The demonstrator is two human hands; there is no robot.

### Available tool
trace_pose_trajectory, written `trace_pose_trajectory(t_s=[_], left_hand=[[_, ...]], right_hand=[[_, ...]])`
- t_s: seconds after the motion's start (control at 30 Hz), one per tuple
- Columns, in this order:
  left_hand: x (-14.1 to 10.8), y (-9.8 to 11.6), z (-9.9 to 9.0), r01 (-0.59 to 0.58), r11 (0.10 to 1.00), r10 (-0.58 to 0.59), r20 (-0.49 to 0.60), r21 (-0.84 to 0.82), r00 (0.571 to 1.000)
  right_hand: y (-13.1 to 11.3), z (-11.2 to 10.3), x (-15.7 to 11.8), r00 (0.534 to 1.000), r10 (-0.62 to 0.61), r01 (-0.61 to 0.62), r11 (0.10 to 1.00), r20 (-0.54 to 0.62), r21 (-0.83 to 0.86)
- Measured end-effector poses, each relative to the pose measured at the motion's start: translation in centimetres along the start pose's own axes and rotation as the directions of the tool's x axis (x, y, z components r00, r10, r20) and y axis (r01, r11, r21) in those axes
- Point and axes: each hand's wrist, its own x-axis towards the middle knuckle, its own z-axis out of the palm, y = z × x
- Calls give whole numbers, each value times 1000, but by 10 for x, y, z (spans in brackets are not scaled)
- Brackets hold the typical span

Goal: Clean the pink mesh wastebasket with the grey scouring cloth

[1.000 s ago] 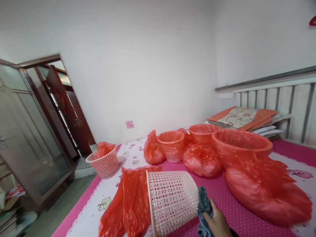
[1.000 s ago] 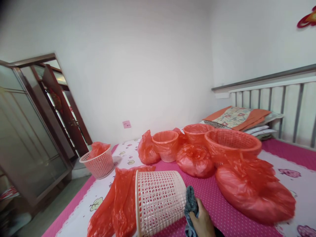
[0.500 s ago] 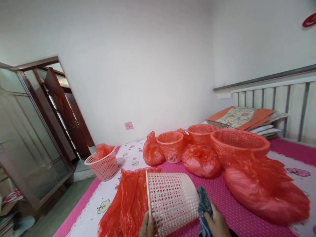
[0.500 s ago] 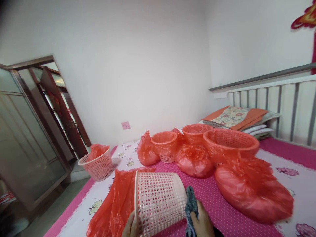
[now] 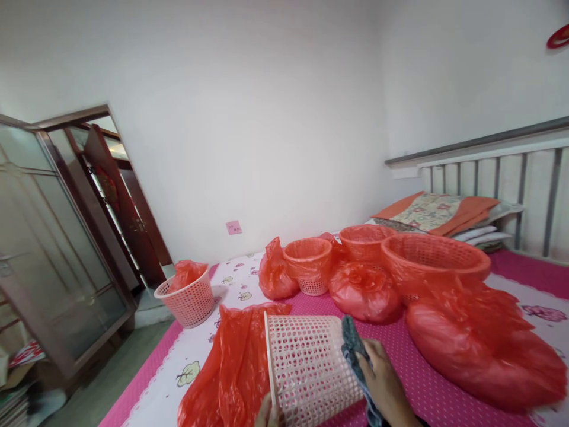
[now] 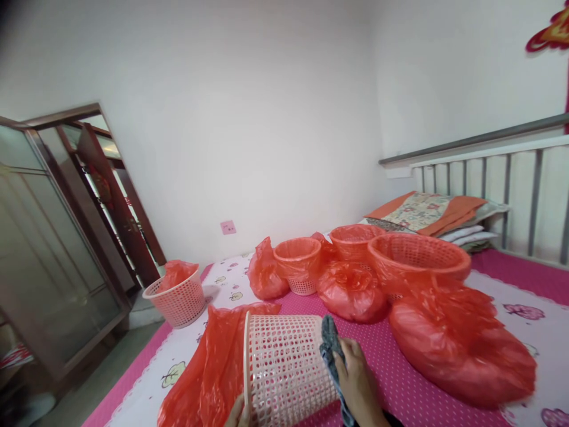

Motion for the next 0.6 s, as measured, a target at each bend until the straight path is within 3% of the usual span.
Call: trace_pose_trajectory(t_s=[0.17, 0.33, 0.47, 0.53, 0.6], left_hand=[[79, 96, -14, -113, 985, 126, -99, 128, 987], [149, 188, -44, -262, 931, 319, -215, 256, 923], [164, 217, -61, -315, 907, 377, -207, 278, 903], [158, 217, -56, -294, 921, 346, -192, 254, 918], [139, 203, -43, -246, 946, 282, -161, 209, 946]], right_hand=[[16, 18, -5, 993, -118, 121, 978, 28, -168], [24, 23, -2, 981, -193, 194, 943, 27, -271], [22, 37, 3, 971, -237, 223, 907, 3, -356], [14, 41, 7, 969, -245, 233, 886, 21, -401], [1, 41, 12, 968, -243, 246, 859, 64, -449]])
